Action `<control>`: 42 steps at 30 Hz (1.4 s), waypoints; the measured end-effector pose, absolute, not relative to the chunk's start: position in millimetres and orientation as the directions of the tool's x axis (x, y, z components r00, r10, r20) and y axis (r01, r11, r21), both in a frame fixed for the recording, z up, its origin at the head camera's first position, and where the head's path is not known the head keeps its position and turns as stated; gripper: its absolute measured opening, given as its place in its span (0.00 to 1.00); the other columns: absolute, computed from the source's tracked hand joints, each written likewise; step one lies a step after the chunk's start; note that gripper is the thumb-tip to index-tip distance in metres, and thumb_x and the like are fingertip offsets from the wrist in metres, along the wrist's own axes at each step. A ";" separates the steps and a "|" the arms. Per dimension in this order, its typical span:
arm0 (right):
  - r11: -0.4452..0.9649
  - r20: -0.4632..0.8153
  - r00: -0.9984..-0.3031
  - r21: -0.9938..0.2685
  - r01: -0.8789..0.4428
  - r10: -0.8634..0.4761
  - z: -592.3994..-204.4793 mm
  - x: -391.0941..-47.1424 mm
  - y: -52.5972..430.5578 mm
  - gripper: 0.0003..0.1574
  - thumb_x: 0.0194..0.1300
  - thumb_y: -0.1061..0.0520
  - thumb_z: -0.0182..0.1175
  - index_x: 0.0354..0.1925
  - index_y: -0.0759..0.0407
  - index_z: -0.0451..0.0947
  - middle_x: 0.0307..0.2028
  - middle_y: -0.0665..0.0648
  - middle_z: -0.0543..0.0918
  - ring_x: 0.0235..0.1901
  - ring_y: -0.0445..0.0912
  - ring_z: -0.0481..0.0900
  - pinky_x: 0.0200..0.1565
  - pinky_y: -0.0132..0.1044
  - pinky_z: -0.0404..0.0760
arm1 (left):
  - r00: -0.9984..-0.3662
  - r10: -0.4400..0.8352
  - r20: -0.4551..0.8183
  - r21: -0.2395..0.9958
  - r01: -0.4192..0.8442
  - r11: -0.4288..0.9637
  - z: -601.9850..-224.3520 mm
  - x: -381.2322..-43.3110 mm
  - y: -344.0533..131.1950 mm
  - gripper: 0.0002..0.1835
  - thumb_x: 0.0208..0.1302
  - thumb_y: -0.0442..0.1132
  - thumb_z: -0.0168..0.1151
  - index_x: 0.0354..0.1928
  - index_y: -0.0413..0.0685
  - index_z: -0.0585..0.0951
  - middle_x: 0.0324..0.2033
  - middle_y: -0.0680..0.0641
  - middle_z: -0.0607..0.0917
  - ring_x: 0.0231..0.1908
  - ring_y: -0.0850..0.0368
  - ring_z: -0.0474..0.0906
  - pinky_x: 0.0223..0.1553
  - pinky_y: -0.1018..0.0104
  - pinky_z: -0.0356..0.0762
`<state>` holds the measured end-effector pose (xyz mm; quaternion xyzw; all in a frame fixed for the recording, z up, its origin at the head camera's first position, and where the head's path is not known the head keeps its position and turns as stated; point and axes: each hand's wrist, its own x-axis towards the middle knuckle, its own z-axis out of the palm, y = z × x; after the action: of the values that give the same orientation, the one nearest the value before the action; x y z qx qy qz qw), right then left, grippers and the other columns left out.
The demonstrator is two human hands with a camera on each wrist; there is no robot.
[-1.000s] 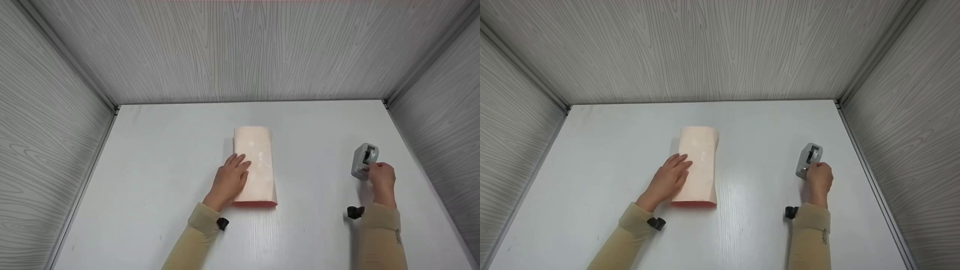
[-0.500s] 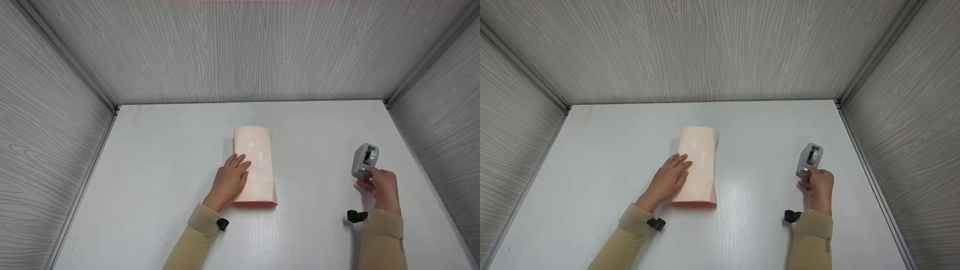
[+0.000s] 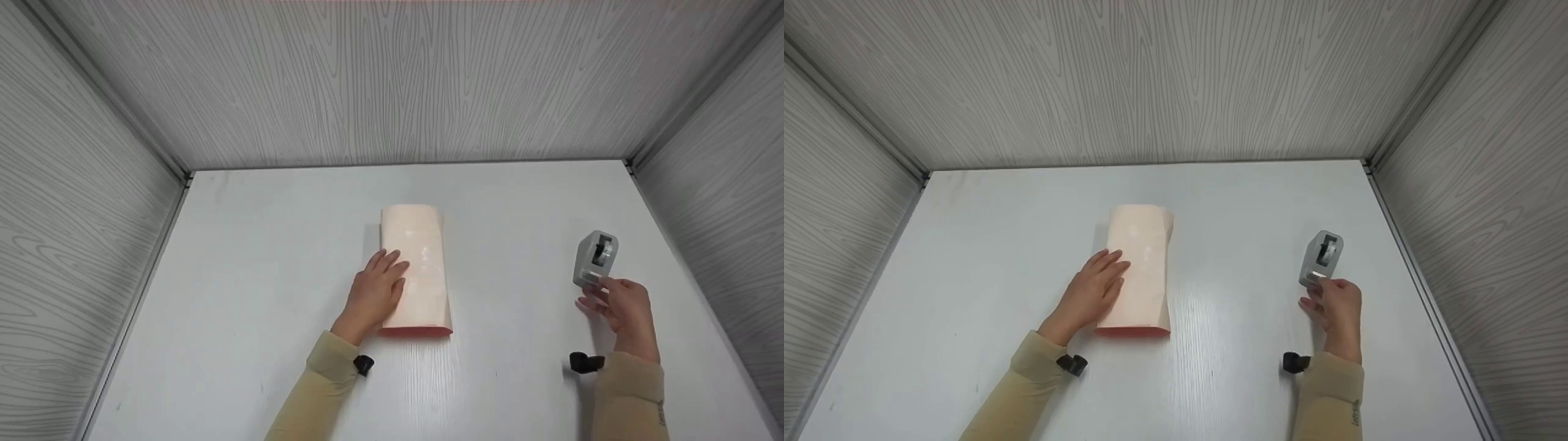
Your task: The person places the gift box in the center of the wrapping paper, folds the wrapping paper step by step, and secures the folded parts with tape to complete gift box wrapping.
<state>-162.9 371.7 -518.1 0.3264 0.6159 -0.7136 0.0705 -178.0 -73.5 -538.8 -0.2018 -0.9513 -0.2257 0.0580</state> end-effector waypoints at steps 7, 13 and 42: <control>-0.177 -0.552 -0.787 -0.834 0.523 0.275 -520.4 -158.5 371.2 0.20 0.73 0.59 0.49 0.59 0.66 0.62 0.71 0.69 0.55 0.53 0.46 0.78 0.53 0.42 0.78 | -0.915 0.350 0.199 0.414 0.402 0.816 -536.5 -178.3 -74.3 0.19 0.74 0.42 0.53 0.63 0.50 0.77 0.68 0.46 0.70 0.70 0.46 0.58 0.54 0.43 0.72; -0.085 -0.512 -0.793 -0.853 0.515 0.329 -524.1 -157.1 367.5 0.25 0.71 0.59 0.50 0.61 0.71 0.63 0.58 0.60 0.64 0.55 0.47 0.65 0.54 0.41 0.78 | -0.913 0.353 0.205 0.411 0.408 0.815 -536.7 -179.1 -75.0 0.19 0.73 0.42 0.54 0.63 0.51 0.77 0.68 0.47 0.70 0.70 0.46 0.58 0.54 0.43 0.73; 0.546 -0.316 -0.806 -0.608 0.577 0.500 -523.8 -165.4 370.7 0.28 0.59 0.53 0.59 0.48 0.76 0.79 0.31 0.63 0.84 0.30 0.50 0.76 0.26 0.37 0.73 | -0.917 0.351 0.191 0.405 0.399 0.823 -536.8 -176.9 -73.3 0.19 0.74 0.43 0.53 0.63 0.51 0.77 0.68 0.47 0.70 0.70 0.47 0.58 0.54 0.43 0.72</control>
<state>-165.4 370.7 -523.8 0.3069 0.8776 -0.3645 0.0526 -176.9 -73.3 -536.8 -0.1968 -0.9531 -0.2236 0.0539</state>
